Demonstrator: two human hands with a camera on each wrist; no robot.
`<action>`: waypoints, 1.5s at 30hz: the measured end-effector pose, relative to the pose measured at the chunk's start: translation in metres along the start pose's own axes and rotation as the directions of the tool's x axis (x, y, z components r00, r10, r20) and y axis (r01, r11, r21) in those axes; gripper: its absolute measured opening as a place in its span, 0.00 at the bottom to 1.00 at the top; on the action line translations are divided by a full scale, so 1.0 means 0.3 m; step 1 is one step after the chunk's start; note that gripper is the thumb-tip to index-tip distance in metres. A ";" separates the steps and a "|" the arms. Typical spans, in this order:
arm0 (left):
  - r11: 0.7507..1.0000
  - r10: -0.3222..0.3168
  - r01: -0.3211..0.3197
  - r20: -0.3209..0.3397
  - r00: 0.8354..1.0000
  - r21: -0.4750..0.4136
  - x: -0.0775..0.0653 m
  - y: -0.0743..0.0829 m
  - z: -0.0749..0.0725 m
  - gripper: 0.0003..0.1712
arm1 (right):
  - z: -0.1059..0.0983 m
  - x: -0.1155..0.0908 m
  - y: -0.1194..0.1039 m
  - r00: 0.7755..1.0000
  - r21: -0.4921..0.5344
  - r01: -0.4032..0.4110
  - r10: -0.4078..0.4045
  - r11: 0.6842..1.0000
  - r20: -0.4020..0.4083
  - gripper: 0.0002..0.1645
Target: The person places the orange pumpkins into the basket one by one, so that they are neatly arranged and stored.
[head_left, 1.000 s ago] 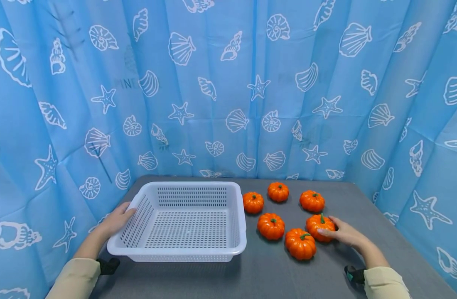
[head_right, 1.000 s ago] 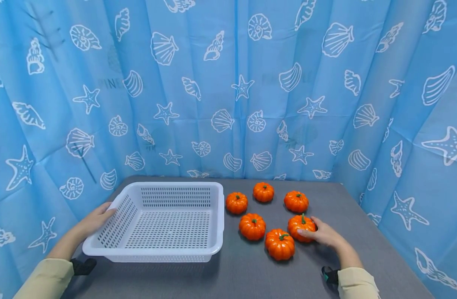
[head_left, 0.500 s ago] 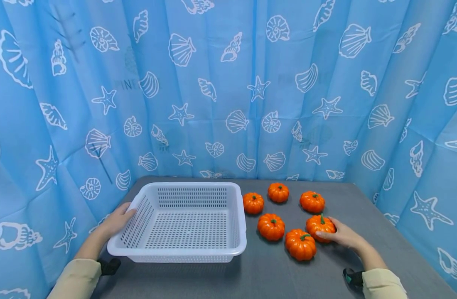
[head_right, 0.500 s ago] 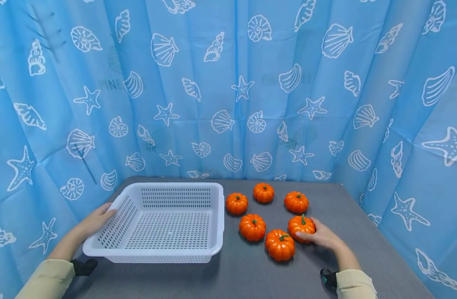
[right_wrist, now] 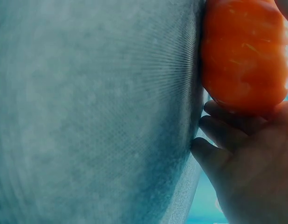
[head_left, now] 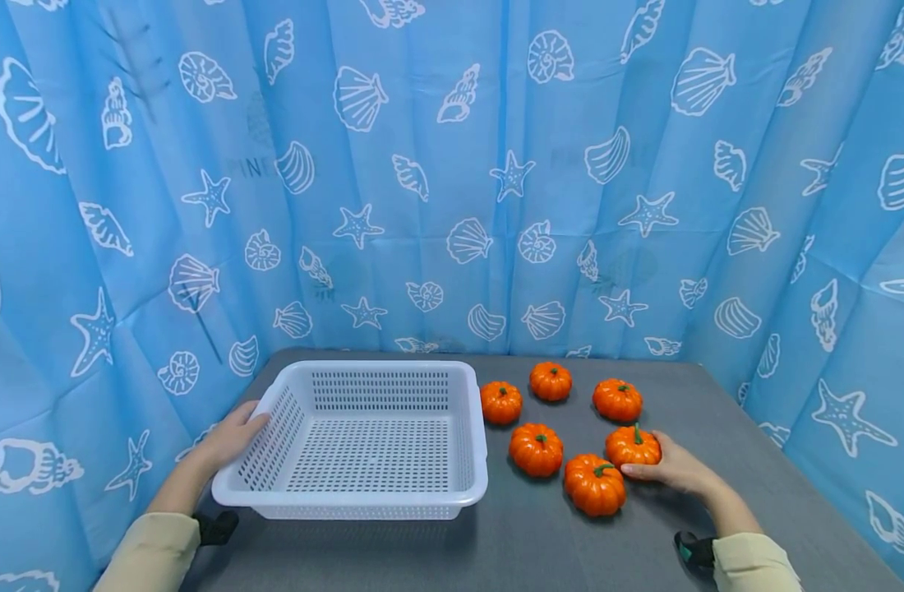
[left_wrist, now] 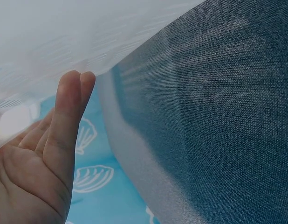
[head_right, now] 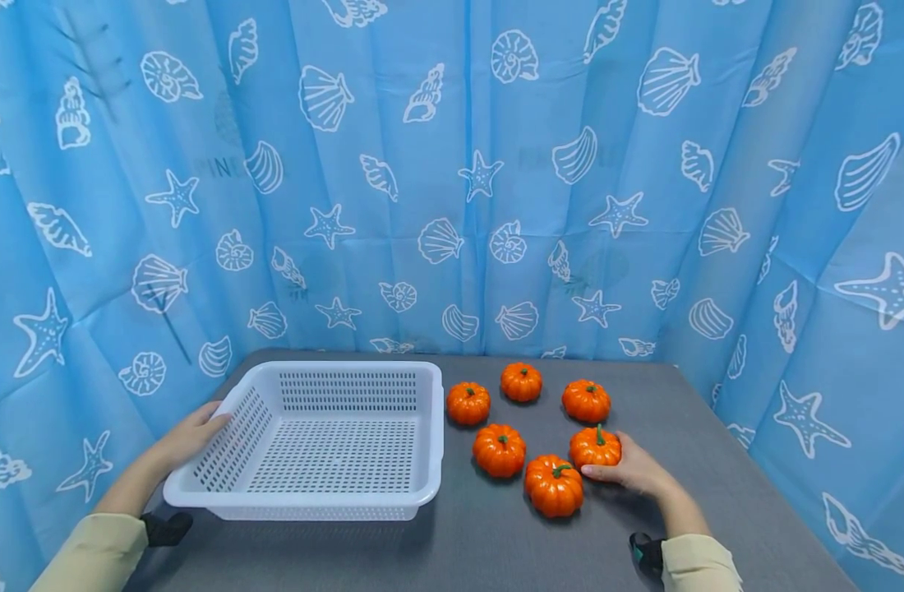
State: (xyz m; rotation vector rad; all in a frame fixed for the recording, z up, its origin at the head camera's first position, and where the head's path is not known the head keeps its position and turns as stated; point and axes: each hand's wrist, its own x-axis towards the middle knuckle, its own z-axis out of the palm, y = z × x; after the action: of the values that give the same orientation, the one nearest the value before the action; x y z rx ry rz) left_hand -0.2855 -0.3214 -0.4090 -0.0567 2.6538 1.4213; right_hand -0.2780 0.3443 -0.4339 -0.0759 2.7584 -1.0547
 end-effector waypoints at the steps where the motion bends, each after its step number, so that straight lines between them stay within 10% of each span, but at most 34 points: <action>1: 1.000 -0.001 0.001 0.000 1.000 -0.002 0.001 0.000 0.000 0.34 | 0.001 0.001 0.000 1.000 -0.003 -0.001 0.001 1.000 -0.004 0.57; 45: 0.999 0.029 -0.029 0.014 0.999 -0.034 -0.004 0.007 0.000 0.32 | -0.025 -0.005 0.016 0.998 -0.018 -0.047 0.047 0.999 -0.036 0.54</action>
State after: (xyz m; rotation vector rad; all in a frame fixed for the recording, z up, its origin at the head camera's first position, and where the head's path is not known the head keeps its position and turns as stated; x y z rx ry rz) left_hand -0.2844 -0.3204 -0.4072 -0.0112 2.6297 1.4698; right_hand -0.2777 0.3529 -0.4315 0.0052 2.7877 -1.0287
